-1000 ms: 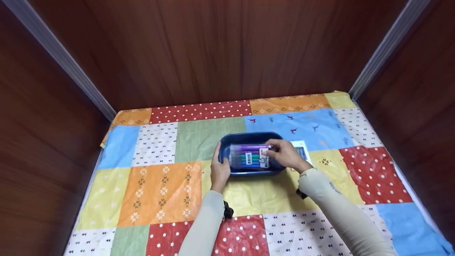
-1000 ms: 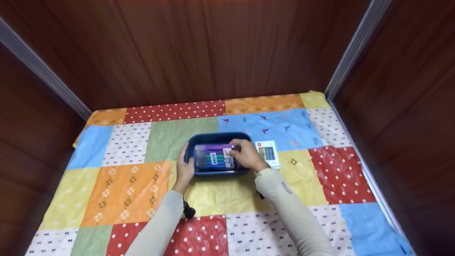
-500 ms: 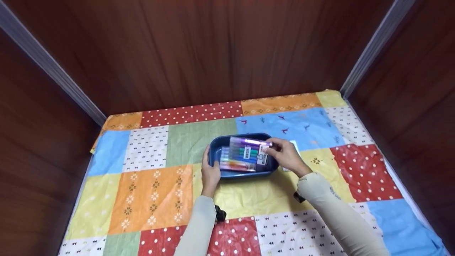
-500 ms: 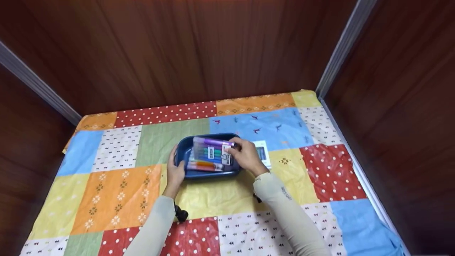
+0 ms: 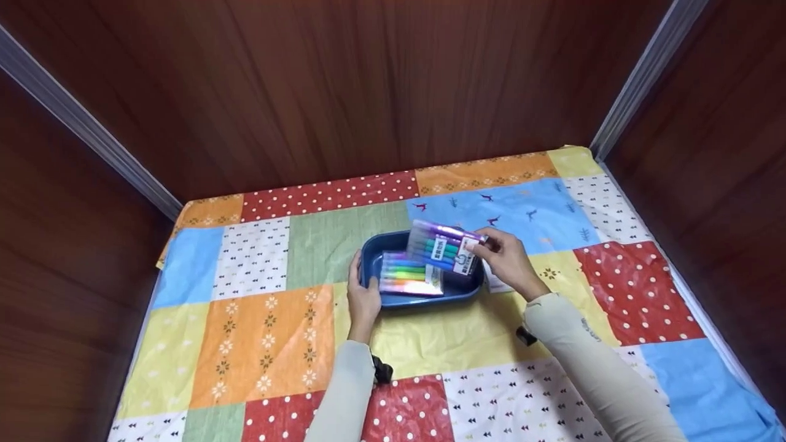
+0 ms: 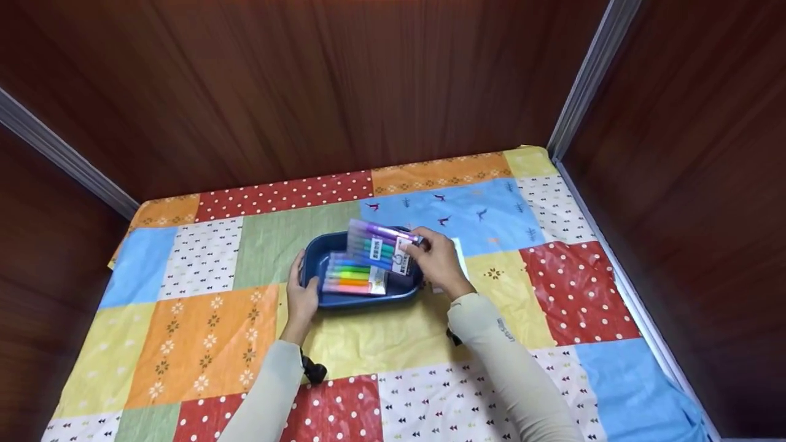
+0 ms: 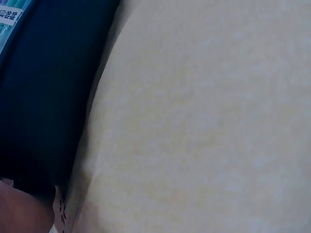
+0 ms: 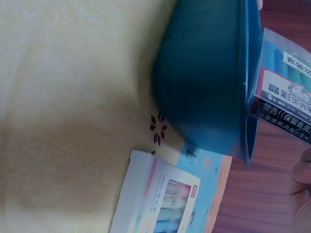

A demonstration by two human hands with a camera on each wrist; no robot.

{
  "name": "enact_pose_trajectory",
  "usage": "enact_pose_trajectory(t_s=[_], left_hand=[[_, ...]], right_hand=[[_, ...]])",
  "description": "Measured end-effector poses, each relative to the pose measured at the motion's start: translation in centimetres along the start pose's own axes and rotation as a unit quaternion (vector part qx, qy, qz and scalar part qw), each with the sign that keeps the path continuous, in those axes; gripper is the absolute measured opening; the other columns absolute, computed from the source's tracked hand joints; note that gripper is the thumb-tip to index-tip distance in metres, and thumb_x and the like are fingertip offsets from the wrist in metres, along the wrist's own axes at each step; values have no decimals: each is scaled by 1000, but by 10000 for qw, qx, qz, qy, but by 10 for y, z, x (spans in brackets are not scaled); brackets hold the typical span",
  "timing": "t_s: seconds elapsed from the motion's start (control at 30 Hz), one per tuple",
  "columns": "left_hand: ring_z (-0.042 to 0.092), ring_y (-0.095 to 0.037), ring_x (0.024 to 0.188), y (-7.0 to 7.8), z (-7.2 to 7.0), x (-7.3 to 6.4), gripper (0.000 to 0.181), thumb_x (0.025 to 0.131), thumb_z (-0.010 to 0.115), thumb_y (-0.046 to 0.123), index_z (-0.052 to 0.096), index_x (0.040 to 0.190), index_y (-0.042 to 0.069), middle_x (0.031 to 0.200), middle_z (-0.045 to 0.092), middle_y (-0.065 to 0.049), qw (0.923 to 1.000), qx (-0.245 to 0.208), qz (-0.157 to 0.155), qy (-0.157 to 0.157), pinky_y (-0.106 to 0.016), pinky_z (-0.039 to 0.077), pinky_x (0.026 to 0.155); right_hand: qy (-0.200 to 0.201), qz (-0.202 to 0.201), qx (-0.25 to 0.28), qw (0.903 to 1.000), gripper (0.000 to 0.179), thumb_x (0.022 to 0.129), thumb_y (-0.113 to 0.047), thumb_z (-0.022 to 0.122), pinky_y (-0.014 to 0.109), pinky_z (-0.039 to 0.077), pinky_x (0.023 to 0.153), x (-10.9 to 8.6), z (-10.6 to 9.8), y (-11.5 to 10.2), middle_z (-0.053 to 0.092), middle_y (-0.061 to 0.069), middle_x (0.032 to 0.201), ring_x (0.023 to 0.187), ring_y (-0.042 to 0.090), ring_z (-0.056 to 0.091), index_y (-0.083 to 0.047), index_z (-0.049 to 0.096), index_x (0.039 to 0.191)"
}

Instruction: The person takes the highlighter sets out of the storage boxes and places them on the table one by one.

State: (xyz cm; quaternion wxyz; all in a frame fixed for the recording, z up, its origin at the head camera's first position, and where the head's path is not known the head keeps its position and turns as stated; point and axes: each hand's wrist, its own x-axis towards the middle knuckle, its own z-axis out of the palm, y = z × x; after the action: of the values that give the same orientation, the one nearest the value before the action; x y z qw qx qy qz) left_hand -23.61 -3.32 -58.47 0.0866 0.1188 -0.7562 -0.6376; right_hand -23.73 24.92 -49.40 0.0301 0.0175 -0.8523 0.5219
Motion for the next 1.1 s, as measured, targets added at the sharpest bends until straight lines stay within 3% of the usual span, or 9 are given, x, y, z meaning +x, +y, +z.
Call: enact_pose_trajectory(t_s=[0.13, 0.33, 0.5, 0.67, 0.93, 1.1], left_hand=[[35, -30, 151, 2, 4, 0, 65, 96, 51, -2, 41, 154, 25, 162, 40, -6, 10000, 25, -59, -61, -48, 30, 123], [35, -31, 151, 4, 8, 1, 64, 98, 53, 3, 39, 154, 31, 163, 38, -5, 9994, 237, -177, -150, -51, 33, 120], [36, -31, 150, 3, 4, -1, 65, 97, 53, 4, 40, 153, 35, 163, 38, -3, 9990, 320, -296, -10, -52, 35, 119], [36, -31, 150, 2, 3, -1, 65, 97, 54, 4, 40, 154, 34, 163, 39, -4, 9993, 317, -209, -36, -52, 34, 120], [36, -28, 151, 0, 2, 0, 64, 98, 52, 5, 38, 155, 29, 163, 39, -2, 9994, 274, -218, -83, -49, 34, 120], [35, -28, 151, -1, -3, -1, 64, 98, 53, 6, 38, 155, 32, 163, 39, -1, 9990, 269, -340, -66, -49, 35, 120]], right_hand=[[155, 105, 142, 9997, 16, 93, -19, 71, 23, 39, 47, -1, -9, 1, 54, -1, 71, 50, 7, 45, -12, 72, 106], [615, 105, 63, 9980, 17, 92, -26, 73, 23, 38, 55, -1, -16, 3, 49, -3, 69, 56, 6, 44, -11, 72, 100], [666, 259, 90, 9974, 22, 92, -30, 73, 24, 39, 59, -5, -17, 6, 49, -7, 69, 63, 8, 46, -9, 72, 101], [880, 283, 101, 9957, 18, 93, -26, 71, 23, 38, 58, -6, -25, 10, 49, -8, 69, 64, 7, 45, -9, 72, 99], [1364, 652, 749, 9857, 23, 93, -22, 71, 19, 40, 56, -6, -40, 14, 47, -12, 63, 59, 3, 43, -2, 70, 104], [1714, 944, 901, 9765, 7, 93, -20, 71, 20, 37, 53, -7, -44, 16, 46, -12, 60, 56, 4, 42, -13, 70, 93]])
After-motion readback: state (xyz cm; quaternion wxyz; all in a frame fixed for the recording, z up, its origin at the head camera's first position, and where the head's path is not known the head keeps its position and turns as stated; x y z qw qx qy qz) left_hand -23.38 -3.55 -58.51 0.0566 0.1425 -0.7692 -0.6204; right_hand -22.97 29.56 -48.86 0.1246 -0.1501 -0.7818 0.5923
